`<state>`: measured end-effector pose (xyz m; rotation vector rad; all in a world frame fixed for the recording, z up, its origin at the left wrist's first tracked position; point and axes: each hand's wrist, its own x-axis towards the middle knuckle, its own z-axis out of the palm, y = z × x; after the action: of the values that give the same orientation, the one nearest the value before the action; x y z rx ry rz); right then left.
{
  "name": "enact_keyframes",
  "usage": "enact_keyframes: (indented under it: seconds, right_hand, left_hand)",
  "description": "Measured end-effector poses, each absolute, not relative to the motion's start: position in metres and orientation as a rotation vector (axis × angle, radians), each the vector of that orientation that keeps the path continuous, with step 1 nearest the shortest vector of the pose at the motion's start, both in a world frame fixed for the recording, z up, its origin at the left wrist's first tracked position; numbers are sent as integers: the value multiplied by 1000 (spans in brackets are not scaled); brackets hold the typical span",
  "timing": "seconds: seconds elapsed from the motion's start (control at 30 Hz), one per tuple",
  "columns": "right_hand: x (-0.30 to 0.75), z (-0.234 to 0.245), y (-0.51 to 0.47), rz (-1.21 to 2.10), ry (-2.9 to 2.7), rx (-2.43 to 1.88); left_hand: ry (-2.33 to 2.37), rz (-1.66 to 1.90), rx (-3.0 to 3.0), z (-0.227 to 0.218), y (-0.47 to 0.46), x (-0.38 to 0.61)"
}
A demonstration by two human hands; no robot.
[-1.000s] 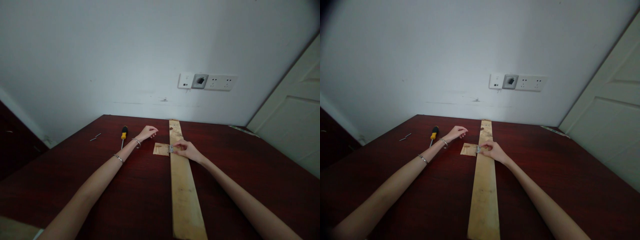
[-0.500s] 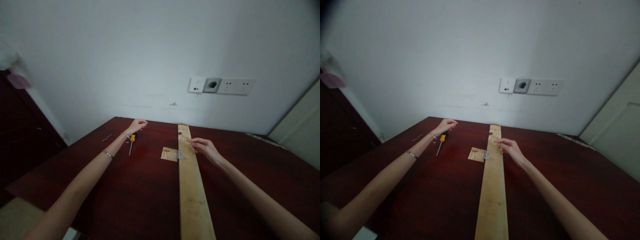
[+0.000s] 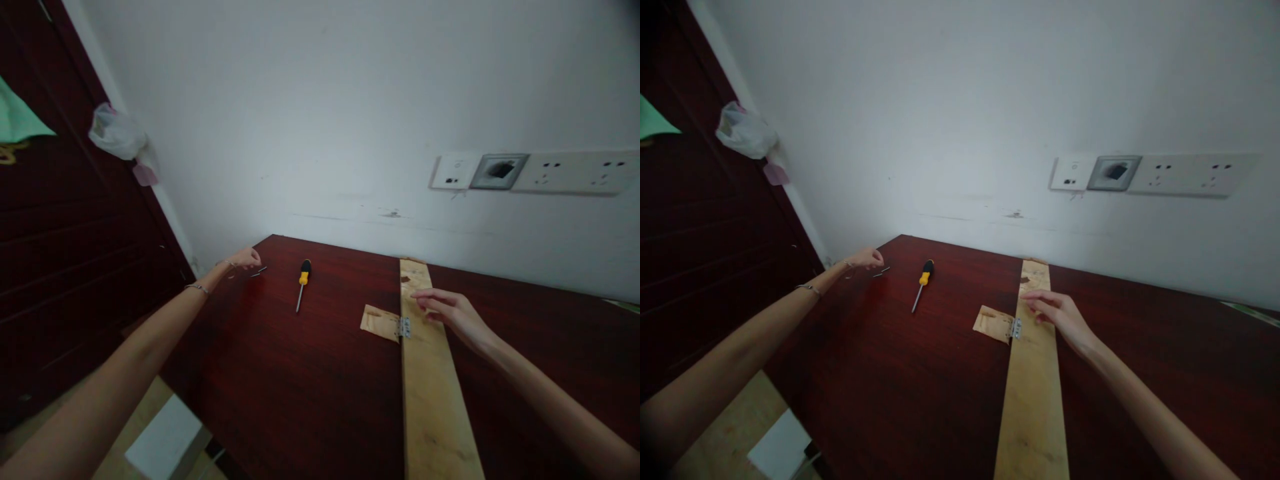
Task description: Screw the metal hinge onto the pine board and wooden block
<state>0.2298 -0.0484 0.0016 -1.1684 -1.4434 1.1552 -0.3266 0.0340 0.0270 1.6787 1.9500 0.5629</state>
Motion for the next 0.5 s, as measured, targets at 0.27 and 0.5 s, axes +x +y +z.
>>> enact_keyframes:
  seconds: [0.27,0.5]
  right_hand:
    - [227,-4,-48,1173,-1477,-1144]
    - [234,8,-50,1117,-1497,-1135]
  left_hand:
    - [2067,367,1749,11,44,-322]
    - [2132,359,1761,14,44,-305]
